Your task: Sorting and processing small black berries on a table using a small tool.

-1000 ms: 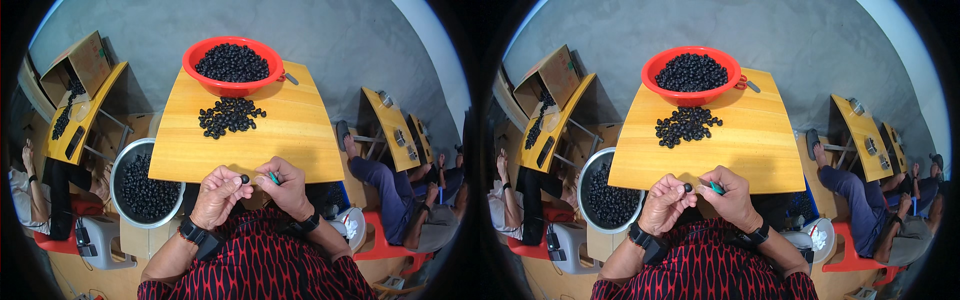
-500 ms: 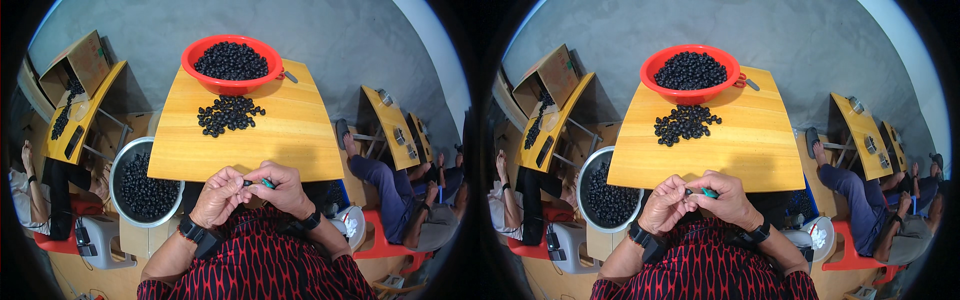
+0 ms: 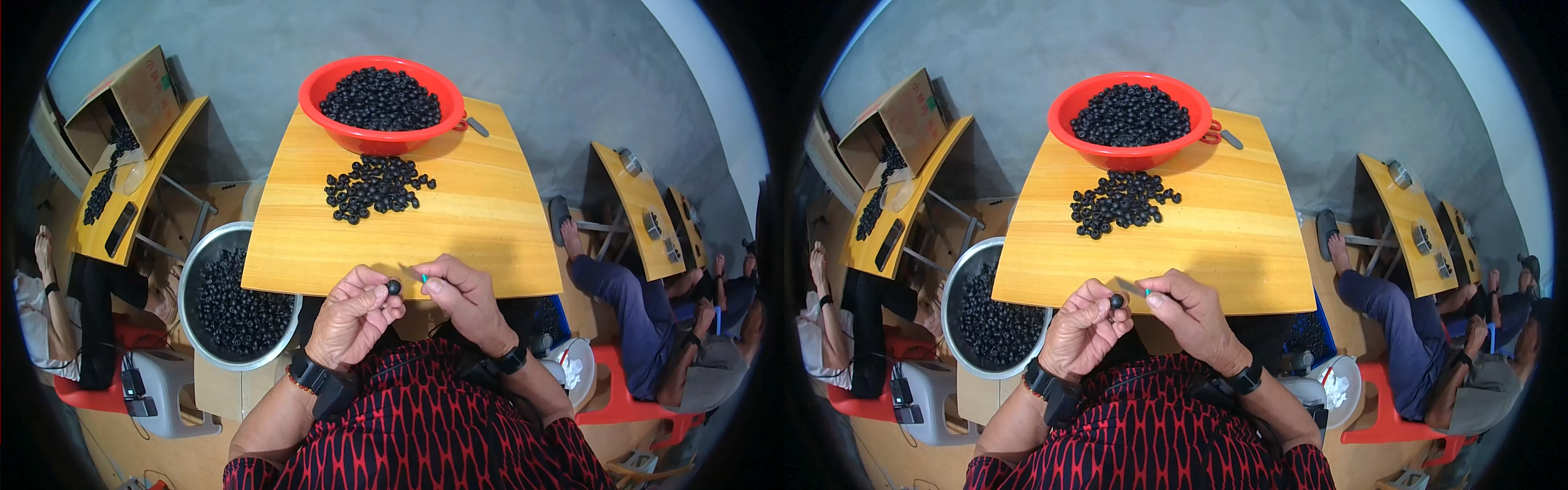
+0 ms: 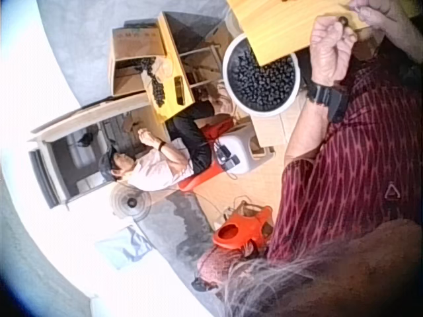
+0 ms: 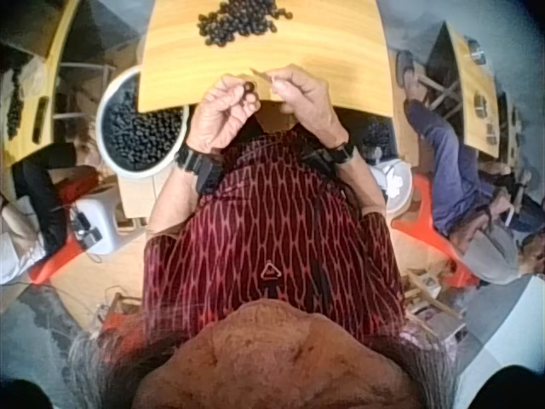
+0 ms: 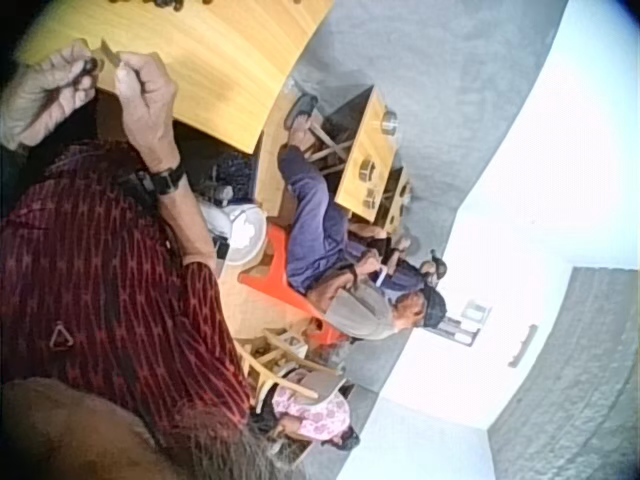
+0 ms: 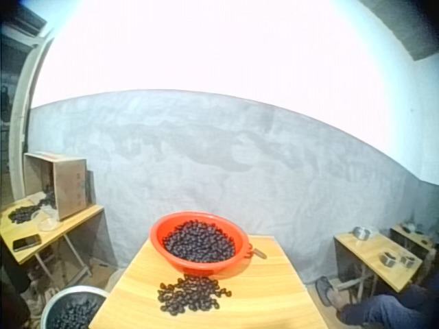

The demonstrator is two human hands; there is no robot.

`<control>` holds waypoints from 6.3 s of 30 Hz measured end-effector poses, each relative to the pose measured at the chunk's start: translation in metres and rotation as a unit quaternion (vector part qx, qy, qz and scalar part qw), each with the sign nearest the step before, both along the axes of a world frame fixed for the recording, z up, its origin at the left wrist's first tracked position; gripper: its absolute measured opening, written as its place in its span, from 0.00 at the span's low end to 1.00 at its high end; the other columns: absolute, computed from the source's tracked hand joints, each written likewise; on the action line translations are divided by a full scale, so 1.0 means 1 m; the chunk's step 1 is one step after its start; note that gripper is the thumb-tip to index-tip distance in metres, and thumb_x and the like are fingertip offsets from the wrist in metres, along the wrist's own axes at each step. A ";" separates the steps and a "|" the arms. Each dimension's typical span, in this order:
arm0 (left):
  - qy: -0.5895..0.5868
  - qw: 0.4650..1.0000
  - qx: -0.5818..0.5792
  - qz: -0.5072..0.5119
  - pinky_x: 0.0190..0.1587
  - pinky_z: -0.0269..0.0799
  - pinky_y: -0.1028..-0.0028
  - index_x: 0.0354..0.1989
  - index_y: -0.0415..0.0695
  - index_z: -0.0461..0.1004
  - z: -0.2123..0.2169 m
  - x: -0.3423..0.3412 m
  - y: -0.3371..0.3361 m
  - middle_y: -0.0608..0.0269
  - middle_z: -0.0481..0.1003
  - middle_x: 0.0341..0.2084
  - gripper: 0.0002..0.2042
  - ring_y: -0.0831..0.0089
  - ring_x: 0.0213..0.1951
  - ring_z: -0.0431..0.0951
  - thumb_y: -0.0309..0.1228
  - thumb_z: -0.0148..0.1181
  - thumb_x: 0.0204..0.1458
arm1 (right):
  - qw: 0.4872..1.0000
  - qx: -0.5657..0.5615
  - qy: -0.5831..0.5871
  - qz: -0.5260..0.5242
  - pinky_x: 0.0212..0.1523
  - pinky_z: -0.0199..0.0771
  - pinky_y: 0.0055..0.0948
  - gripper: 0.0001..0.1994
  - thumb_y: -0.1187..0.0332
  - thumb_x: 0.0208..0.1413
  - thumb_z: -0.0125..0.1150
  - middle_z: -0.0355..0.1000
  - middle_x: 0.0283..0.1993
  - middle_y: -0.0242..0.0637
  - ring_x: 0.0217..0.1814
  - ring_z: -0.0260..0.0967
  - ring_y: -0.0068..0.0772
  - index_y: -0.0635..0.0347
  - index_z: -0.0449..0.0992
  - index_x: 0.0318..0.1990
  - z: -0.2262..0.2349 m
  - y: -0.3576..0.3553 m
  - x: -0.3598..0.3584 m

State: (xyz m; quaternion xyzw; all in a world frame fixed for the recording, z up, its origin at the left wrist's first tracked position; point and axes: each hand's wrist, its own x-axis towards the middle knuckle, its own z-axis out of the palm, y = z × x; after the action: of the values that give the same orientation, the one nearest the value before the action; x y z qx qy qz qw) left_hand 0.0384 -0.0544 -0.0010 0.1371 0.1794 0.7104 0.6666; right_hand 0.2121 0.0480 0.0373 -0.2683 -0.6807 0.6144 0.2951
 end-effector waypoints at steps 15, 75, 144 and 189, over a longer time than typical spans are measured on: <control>-0.045 0.998 0.015 0.030 0.43 0.76 0.65 0.42 0.39 0.73 -0.008 0.001 0.001 0.53 0.78 0.35 0.06 0.66 0.35 0.79 0.20 0.57 0.57 | 0.954 0.298 -0.020 0.036 0.32 0.67 0.26 0.10 0.75 0.57 0.61 0.70 0.31 0.38 0.31 0.68 0.30 0.66 0.77 0.46 0.003 -0.006 -0.004; 0.023 1.000 -0.016 -0.010 0.39 0.77 0.72 0.39 0.40 0.75 0.011 -0.001 -0.003 0.59 0.78 0.33 0.03 0.73 0.33 0.78 0.25 0.57 0.61 | 0.997 0.001 0.060 0.042 0.36 0.72 0.17 0.05 0.78 0.54 0.65 0.75 0.34 0.28 0.34 0.69 0.12 0.65 0.77 0.38 0.003 -0.008 -0.025; 0.018 1.000 0.010 0.014 0.41 0.72 0.69 0.40 0.39 0.73 0.013 -0.005 -0.003 0.57 0.78 0.33 0.04 0.70 0.34 0.77 0.23 0.59 0.58 | 0.994 0.106 0.001 -0.040 0.37 0.64 0.19 0.12 0.70 0.62 0.58 0.68 0.33 0.30 0.35 0.62 0.17 0.69 0.77 0.48 0.023 0.008 0.000; 0.006 0.999 0.028 0.013 0.41 0.72 0.69 0.41 0.40 0.73 0.012 -0.005 -0.001 0.58 0.77 0.34 0.04 0.72 0.34 0.77 0.24 0.58 0.59 | 0.977 0.203 -0.024 -0.065 0.39 0.72 0.25 0.12 0.71 0.59 0.62 0.75 0.37 0.38 0.38 0.72 0.26 0.67 0.76 0.48 -0.004 0.002 -0.011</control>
State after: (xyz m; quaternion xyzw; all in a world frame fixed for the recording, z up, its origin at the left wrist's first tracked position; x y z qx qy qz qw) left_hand 0.0335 -0.0558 0.0110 0.1580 0.1650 0.7232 0.6517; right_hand 0.2016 0.0502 0.0328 -0.2613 -0.7793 0.4367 0.3657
